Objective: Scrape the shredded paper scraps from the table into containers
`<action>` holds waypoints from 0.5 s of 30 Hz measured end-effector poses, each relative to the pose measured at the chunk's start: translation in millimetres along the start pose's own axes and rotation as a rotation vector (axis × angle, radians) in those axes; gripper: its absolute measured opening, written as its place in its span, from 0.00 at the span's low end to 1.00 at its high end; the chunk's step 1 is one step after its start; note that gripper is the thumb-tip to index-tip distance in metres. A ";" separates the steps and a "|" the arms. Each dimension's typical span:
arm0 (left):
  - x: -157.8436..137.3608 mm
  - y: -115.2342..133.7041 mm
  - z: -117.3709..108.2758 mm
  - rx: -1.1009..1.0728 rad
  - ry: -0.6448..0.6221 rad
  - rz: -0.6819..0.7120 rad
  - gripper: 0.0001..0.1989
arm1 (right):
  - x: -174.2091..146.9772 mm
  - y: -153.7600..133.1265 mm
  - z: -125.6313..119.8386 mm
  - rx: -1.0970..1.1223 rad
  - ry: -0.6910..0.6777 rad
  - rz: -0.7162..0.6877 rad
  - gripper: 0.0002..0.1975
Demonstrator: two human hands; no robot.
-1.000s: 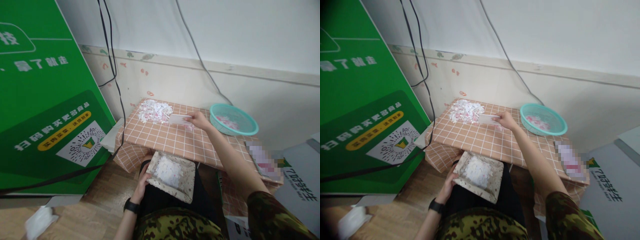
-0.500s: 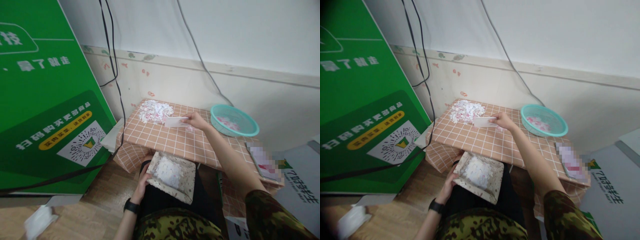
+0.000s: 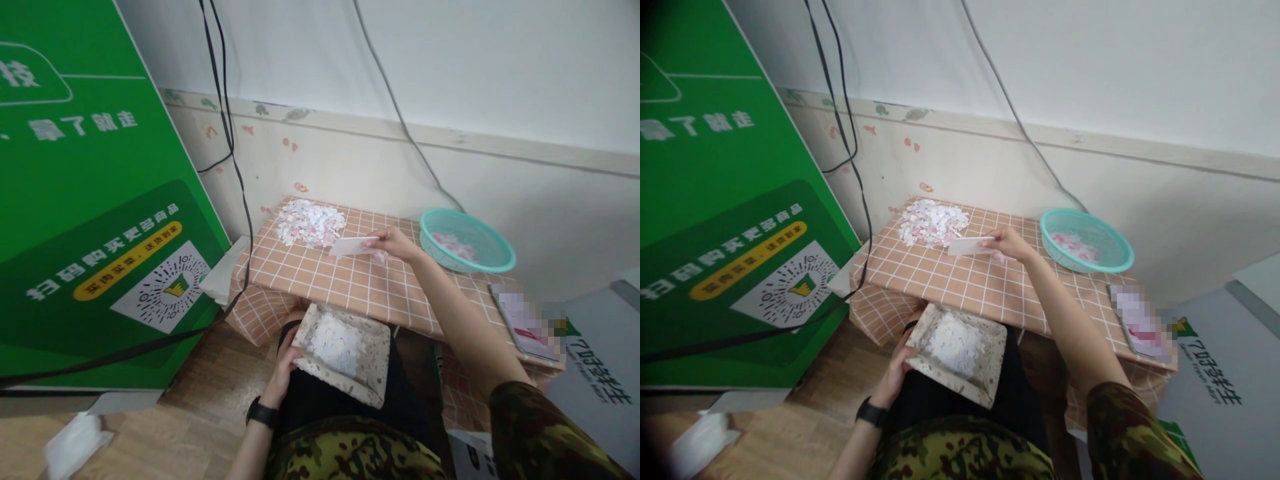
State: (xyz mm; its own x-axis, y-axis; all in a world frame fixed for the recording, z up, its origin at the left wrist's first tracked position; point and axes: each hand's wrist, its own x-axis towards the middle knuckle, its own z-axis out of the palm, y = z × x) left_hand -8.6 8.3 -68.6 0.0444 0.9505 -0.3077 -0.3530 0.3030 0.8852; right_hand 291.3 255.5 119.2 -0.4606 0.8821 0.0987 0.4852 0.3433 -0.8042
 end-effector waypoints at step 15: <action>0.6 -5.4 -0.6 0.008 0.040 0.005 0.29 | -59.5 -42.7 133.4 -0.597 0.147 -0.426 0.20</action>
State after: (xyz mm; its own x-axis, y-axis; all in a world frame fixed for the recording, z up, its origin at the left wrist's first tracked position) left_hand -7.2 7.2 -73.7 0.0050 0.9483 -0.3173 -0.3458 0.2994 0.8893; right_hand 198.8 145.4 69.5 -0.6148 0.6533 0.4419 0.6271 0.7447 -0.2284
